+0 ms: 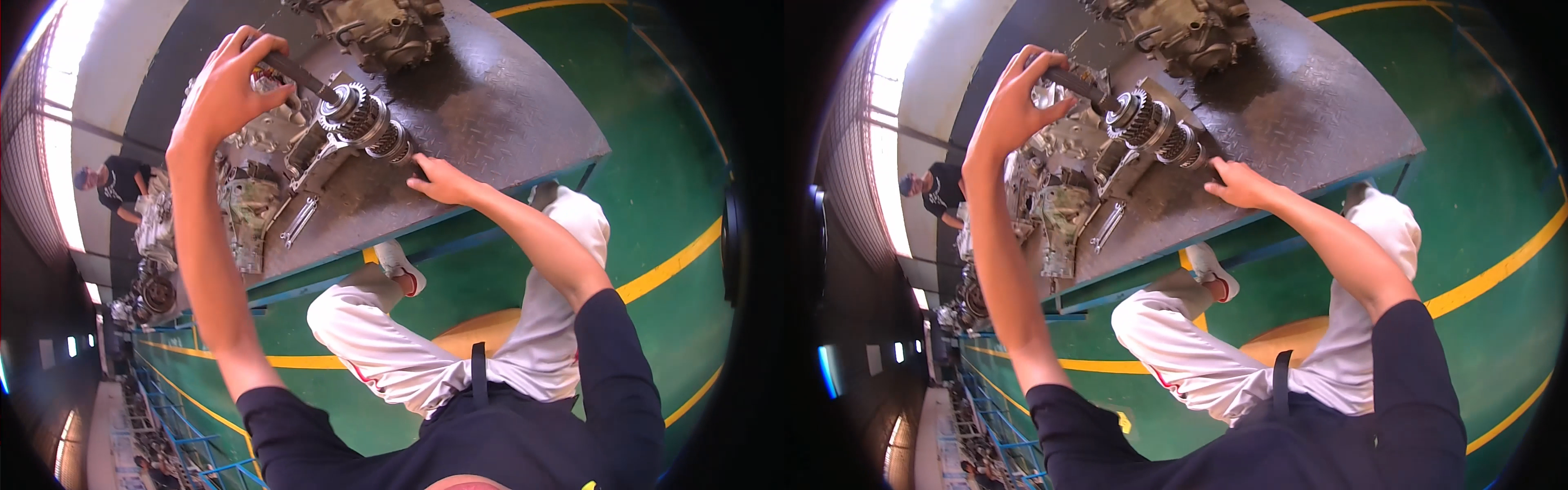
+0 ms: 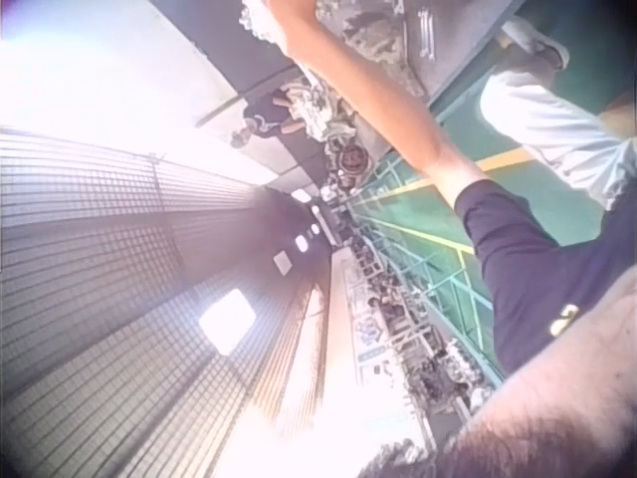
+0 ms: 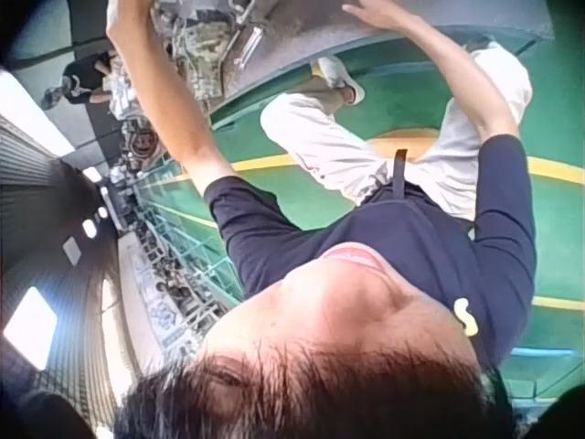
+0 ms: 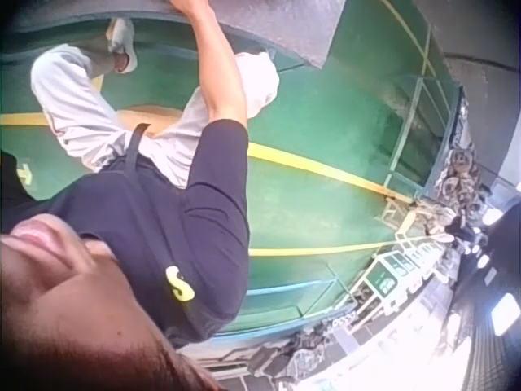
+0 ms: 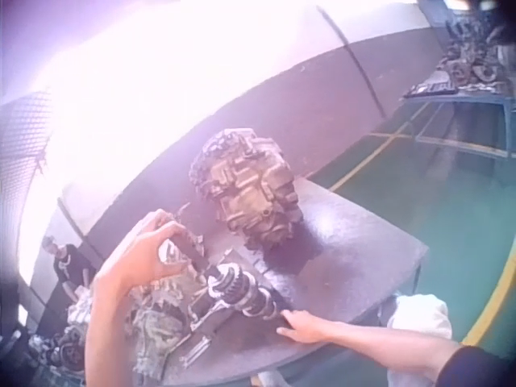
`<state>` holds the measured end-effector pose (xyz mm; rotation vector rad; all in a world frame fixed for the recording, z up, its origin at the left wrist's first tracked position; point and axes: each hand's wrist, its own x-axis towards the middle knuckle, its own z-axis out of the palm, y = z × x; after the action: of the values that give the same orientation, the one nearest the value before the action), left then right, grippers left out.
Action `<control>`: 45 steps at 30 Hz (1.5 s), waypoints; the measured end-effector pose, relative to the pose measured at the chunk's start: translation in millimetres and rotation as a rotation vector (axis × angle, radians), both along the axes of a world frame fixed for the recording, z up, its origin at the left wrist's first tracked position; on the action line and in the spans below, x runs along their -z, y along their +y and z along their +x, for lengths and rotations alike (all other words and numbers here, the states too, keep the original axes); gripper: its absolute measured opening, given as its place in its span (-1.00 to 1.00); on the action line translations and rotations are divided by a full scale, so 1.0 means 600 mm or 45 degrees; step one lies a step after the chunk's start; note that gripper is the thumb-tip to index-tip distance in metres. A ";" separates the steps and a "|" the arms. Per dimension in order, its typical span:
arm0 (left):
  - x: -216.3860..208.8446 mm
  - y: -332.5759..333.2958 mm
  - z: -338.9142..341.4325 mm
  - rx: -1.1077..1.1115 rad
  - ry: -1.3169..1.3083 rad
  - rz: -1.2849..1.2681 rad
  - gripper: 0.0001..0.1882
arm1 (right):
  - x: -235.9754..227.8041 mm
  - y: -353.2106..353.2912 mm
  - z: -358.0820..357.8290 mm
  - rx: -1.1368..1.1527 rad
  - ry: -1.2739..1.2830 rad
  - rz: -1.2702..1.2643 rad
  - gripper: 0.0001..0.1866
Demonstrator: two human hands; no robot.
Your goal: The person slides gears and bearings onto a transmission shaft by hand, fitting the components together while holding the shaft vertically and on the workbench.
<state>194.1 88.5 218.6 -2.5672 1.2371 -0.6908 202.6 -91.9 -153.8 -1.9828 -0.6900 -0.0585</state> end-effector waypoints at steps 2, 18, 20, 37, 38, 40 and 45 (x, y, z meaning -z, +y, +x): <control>-0.013 -0.026 -0.017 0.036 -0.266 0.246 -0.63 | 0.005 0.001 0.007 0.102 0.019 -0.002 -0.53; 0.232 0.321 -0.184 -0.633 -0.419 0.058 -0.86 | -0.010 0.067 0.013 -0.193 -0.290 -0.263 -0.79; 0.300 0.380 -0.236 -0.801 -0.371 -0.090 -0.89 | -0.074 0.061 -0.002 -0.349 -0.224 -0.476 -0.81; 0.562 0.159 -0.157 -0.608 0.441 -2.230 -0.85 | -0.732 0.218 -0.099 -0.204 -0.621 -2.031 -0.64; 0.597 0.147 -0.141 -0.485 0.268 -2.231 -0.90 | -0.759 0.288 -0.179 0.132 -0.415 -2.358 -0.59; 0.579 0.084 -0.127 -0.284 0.367 -2.300 -0.97 | -0.800 0.257 -0.178 -0.218 -0.521 -2.310 -0.56; 0.558 0.091 -0.165 -0.343 0.467 -2.108 -0.93 | -0.807 0.255 -0.153 -0.712 -0.797 -2.086 -0.45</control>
<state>95.1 143.1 -116.2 -4.1020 0.0940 -1.7147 110.6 60.9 330.6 -3.1823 -2.1503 0.3529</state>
